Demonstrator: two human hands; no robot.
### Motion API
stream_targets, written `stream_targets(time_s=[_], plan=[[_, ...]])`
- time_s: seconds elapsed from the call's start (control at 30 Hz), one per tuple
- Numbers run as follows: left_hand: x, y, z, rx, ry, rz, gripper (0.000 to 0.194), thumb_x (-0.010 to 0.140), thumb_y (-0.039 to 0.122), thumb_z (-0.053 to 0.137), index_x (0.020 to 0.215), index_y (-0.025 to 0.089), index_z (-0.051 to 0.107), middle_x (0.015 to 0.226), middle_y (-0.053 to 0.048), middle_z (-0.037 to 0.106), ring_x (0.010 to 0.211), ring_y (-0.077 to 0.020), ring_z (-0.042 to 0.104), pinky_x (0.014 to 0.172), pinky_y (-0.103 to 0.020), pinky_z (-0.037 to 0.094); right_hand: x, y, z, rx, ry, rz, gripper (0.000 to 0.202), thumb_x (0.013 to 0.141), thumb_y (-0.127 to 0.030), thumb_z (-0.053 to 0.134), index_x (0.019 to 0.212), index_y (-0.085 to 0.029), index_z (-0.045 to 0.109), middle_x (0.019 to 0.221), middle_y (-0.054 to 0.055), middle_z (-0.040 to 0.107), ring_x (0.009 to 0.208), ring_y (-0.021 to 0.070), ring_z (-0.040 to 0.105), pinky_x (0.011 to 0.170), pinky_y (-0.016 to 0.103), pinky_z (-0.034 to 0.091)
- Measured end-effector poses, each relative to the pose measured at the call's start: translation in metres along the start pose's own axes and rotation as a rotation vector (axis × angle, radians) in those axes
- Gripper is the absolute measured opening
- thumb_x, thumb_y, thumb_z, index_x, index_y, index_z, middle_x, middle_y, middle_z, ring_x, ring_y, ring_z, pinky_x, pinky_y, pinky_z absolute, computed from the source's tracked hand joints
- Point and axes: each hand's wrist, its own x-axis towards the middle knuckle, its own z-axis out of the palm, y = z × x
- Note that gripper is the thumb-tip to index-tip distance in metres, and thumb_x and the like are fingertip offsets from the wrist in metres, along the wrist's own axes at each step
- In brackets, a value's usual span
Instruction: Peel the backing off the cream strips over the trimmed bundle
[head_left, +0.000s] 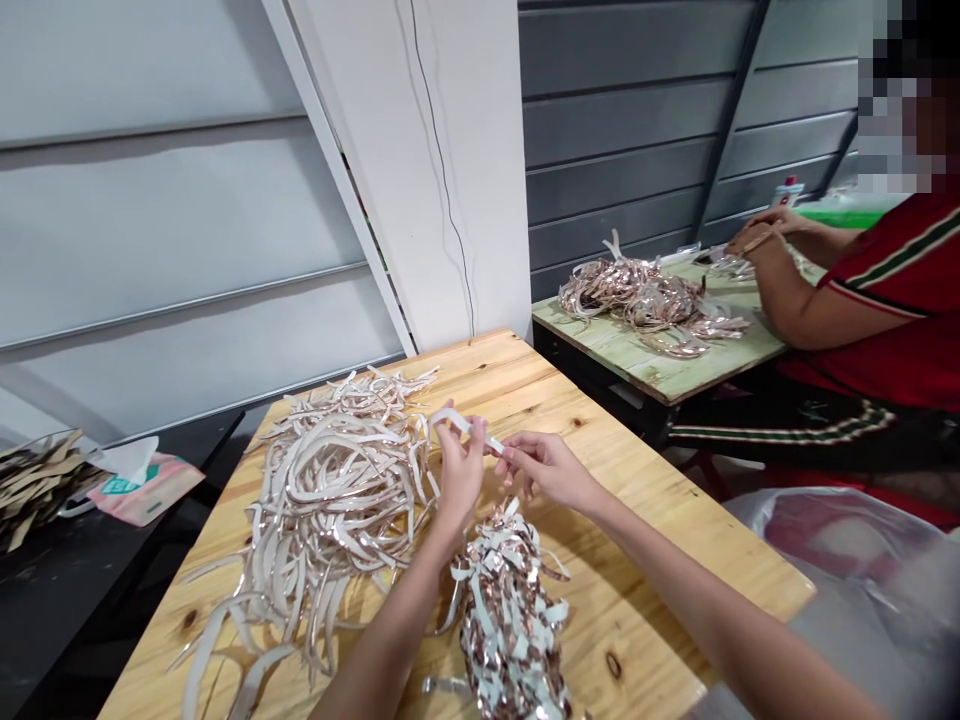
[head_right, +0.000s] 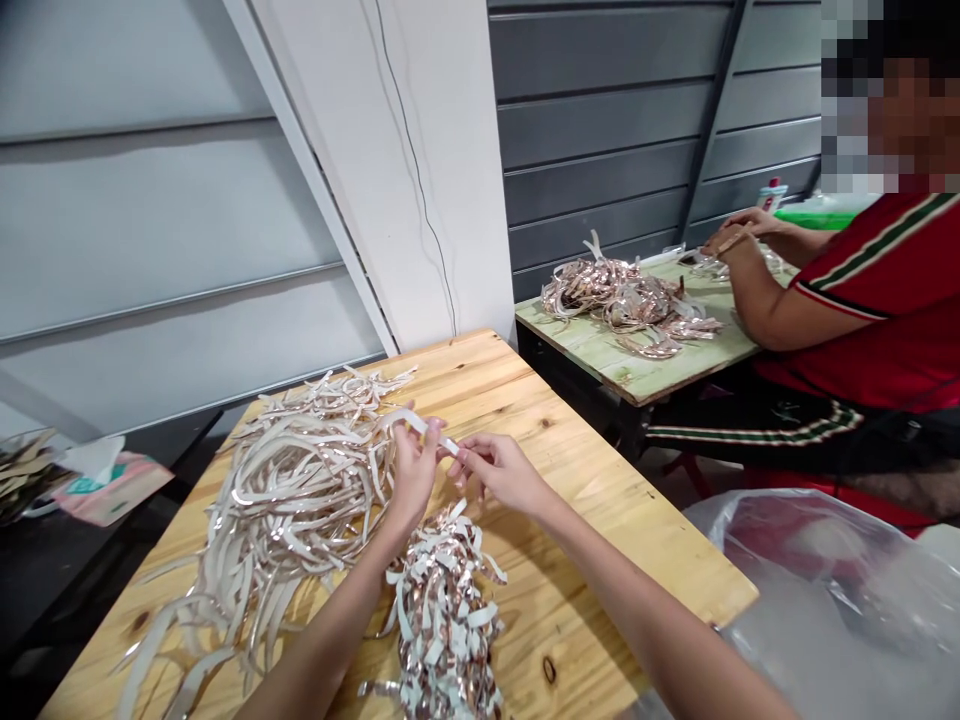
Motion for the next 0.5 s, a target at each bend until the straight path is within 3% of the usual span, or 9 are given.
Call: stream_targets(time_s=[0.1, 0.2, 0.33, 0.5], plan=[[0.001, -0.007, 0.001, 0.076, -0.113, -0.079, 0.035, 0.093, 0.052, 0.059, 0.107, 0.019, 0.057, 0.082, -0.002, 0.064, 0.072, -0.017, 0.063, 0.07, -0.028, 0.05, 0.002, 0.002, -0.002, 0.0, 0.046, -0.046, 0.038, 0.085, -0.052, 0.07, 0.092, -0.014, 0.069, 0.081, 0.006, 0.072, 0.069, 0.0175, 0.069, 0.045, 0.022, 0.054], [0.002, -0.008, 0.0, 0.145, -0.155, -0.056, 0.04, 0.092, 0.056, 0.059, 0.076, 0.019, 0.056, 0.066, 0.0, 0.058, 0.063, -0.0159, 0.056, 0.063, -0.027, 0.046, 0.004, 0.007, -0.002, 0.042, 0.09, -0.048, 0.032, 0.085, -0.046, 0.07, 0.089, -0.014, 0.069, 0.078, 0.006, 0.073, 0.068, 0.0172, 0.07, 0.053, 0.025, 0.058], [0.001, -0.003, -0.001, 0.225, -0.134, 0.011, 0.042, 0.092, 0.057, 0.057, 0.072, 0.02, 0.054, 0.063, 0.001, 0.055, 0.059, -0.0157, 0.052, 0.06, -0.028, 0.042, 0.007, 0.011, -0.001, 0.092, 0.178, -0.043, 0.02, 0.08, -0.034, 0.071, 0.086, -0.015, 0.069, 0.072, 0.004, 0.074, 0.066, 0.0167, 0.071, 0.068, 0.03, 0.06], [-0.007, 0.006, -0.001, 0.434, -0.177, 0.148, 0.033, 0.098, 0.048, 0.053, 0.076, 0.022, 0.051, 0.065, 0.0, 0.055, 0.062, -0.0183, 0.053, 0.064, -0.03, 0.04, 0.007, 0.017, -0.002, 0.047, 0.289, -0.016, 0.01, 0.076, -0.023, 0.068, 0.08, -0.014, 0.07, 0.074, 0.007, 0.075, 0.068, 0.0186, 0.072, 0.069, 0.03, 0.059]])
